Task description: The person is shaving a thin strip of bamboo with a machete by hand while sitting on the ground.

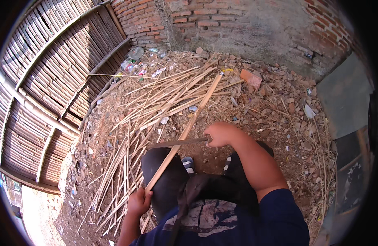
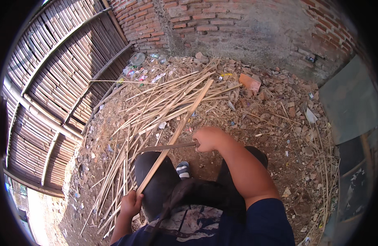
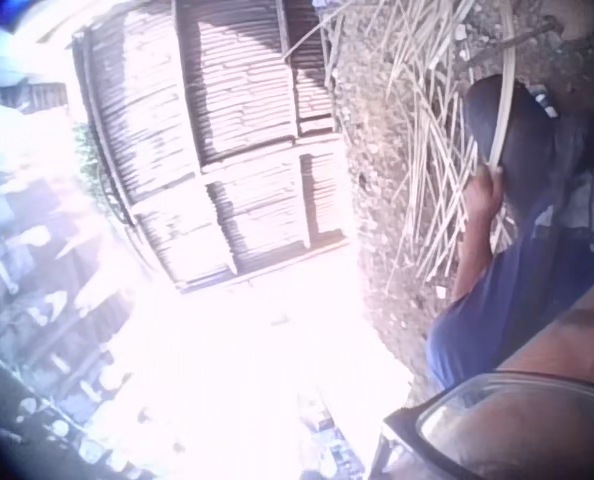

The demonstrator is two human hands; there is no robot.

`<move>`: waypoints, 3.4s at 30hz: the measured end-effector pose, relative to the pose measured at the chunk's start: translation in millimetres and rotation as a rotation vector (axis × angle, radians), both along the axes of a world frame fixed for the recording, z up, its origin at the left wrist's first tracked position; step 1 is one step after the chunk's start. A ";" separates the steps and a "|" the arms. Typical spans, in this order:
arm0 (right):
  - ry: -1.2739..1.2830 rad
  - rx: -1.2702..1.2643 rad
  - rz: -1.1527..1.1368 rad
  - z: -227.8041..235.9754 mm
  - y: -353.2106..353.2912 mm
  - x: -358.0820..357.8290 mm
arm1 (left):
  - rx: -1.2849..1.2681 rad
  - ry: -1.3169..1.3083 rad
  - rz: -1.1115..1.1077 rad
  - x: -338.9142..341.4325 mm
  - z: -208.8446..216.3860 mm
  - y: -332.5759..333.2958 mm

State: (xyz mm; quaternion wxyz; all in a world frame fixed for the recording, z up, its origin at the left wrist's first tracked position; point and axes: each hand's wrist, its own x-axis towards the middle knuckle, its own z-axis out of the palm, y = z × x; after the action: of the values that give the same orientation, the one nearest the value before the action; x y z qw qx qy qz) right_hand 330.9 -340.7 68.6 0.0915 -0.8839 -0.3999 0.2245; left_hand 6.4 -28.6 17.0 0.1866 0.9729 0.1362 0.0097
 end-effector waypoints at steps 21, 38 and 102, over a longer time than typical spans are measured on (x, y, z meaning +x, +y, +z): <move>0.162 0.228 -0.444 -33.8 -38.8 47.3 | -0.044 0.015 0.021 11.9 3.7 -7.9; 0.151 0.285 -0.434 -32.5 -29.8 43.9 | -0.104 -0.063 0.002 10.9 -11.3 -1.9; 0.038 0.305 -0.383 -37.0 -35.8 50.5 | -0.609 0.199 -0.014 17.6 -9.8 20.1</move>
State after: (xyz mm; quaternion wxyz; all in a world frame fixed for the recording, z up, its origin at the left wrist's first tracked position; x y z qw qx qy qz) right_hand 381.4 -376.5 31.7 0.2722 -0.9151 -0.2527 0.1570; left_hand 24.0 -8.5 7.2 0.4552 0.8693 0.1439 -0.1278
